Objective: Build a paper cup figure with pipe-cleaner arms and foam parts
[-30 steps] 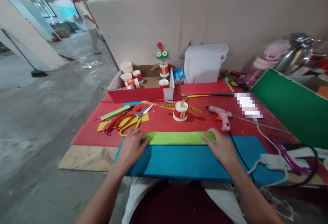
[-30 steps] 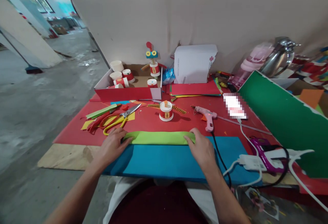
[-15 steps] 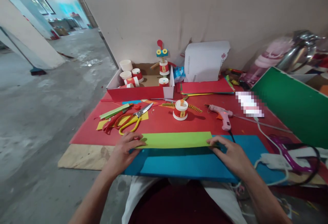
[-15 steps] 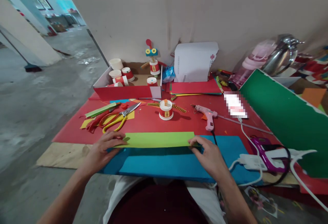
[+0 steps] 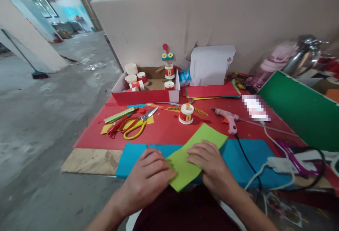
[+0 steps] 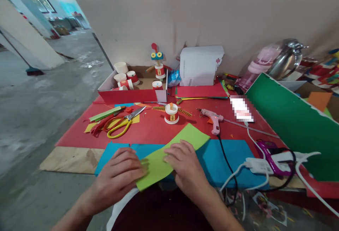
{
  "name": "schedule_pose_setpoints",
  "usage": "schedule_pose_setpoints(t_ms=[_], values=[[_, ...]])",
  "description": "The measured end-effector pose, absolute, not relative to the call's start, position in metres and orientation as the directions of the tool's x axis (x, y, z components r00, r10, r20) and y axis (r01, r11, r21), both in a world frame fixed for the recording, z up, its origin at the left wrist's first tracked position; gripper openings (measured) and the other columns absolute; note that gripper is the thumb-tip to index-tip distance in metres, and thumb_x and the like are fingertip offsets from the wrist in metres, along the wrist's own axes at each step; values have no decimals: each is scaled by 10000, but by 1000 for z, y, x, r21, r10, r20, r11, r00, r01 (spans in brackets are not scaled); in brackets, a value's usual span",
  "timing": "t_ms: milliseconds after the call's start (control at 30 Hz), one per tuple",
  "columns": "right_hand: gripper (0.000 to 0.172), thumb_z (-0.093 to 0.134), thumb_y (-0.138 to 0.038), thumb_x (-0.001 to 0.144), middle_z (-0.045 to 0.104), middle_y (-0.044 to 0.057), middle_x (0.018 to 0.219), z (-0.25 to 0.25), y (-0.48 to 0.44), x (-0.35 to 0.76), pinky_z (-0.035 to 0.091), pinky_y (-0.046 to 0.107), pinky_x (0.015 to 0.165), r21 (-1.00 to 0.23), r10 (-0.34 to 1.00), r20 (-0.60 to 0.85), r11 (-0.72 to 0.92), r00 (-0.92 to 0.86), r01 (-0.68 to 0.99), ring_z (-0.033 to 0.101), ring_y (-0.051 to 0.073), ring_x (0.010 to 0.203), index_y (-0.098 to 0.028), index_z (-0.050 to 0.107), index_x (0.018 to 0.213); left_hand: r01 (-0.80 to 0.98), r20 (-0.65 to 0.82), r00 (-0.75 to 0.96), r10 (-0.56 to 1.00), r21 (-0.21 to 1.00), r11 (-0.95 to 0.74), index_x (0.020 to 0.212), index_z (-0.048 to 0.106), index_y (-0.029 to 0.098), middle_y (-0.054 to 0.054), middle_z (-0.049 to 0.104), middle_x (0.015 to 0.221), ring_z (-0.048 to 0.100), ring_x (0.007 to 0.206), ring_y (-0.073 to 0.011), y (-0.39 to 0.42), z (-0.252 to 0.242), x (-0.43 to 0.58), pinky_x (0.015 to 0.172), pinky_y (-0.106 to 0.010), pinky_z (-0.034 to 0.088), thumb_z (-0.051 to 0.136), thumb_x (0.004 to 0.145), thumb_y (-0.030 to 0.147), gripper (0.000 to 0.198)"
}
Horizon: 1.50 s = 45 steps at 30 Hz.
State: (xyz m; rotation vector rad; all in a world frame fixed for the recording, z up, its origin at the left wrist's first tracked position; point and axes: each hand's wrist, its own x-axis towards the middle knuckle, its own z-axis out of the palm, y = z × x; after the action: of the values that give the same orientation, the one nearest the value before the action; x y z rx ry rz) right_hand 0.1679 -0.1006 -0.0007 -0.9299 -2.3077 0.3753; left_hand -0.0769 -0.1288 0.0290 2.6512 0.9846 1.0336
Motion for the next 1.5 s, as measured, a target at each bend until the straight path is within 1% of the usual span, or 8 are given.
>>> schedule_pose_setpoints(t_ms=[200,333,533,667,800,933,1200,1500], values=[[201,534,-400,900,735,38,872,3,-98,190,420,457,1027,-868,824,416,487,-385,103,674,208,843,-278,694,893,462,332,607,722,592,-660,1371,397,243,-108,571,1303,446,1276,-239,-121,34,-87,1000,-405,452,647,780,545,709],[328,557,-602,825,728,19,781,2,-97,195,498,473,956,-888,831,457,404,-317,-221,687,217,777,-306,690,779,510,355,594,722,528,-679,1227,557,234,-84,614,1248,473,1256,-233,-112,11,-71,1006,-421,432,569,901,310,335],[390,620,-439,832,654,95,1183,3,-89,203,529,461,891,-947,950,300,308,90,-89,649,253,1031,-273,583,1184,825,602,156,783,356,-438,897,646,186,-35,682,831,615,806,-169,-98,17,-90,748,-297,490,518,873,121,146],[301,606,-245,857,643,82,1079,11,-95,203,497,441,902,-862,754,507,436,418,260,634,223,971,-219,587,1156,960,672,96,734,132,-246,838,644,171,-59,662,841,586,831,-212,-92,24,-108,793,-351,464,544,857,132,109],[323,608,-106,822,670,59,982,7,-108,185,513,378,844,-473,631,773,641,-63,605,623,208,936,-230,628,1119,921,534,351,769,-47,-387,787,642,181,-62,629,806,527,790,-222,-98,-2,-90,722,-349,425,511,881,137,167],[317,546,-104,869,688,70,1081,-11,-108,169,497,401,935,-328,637,629,737,-446,591,594,214,1062,-224,628,1151,825,370,534,760,-31,-564,798,626,178,-65,632,884,508,822,-203,-103,-32,-76,716,-326,405,452,914,120,217],[442,652,-470,818,663,97,1215,-32,-105,162,375,568,1050,-303,725,301,688,-619,659,561,293,1155,-243,633,1196,811,274,572,773,-50,-583,1033,628,178,-76,654,948,532,834,-208,-107,-38,-85,720,-341,427,431,927,150,225],[266,461,-153,921,741,87,1012,-35,-78,166,538,389,819,-310,812,353,571,-465,760,678,226,932,-194,700,1030,742,556,570,605,-32,-670,1101,609,159,-117,664,1081,571,999,-239,-118,-18,-67,855,-381,459,495,914,176,220]])
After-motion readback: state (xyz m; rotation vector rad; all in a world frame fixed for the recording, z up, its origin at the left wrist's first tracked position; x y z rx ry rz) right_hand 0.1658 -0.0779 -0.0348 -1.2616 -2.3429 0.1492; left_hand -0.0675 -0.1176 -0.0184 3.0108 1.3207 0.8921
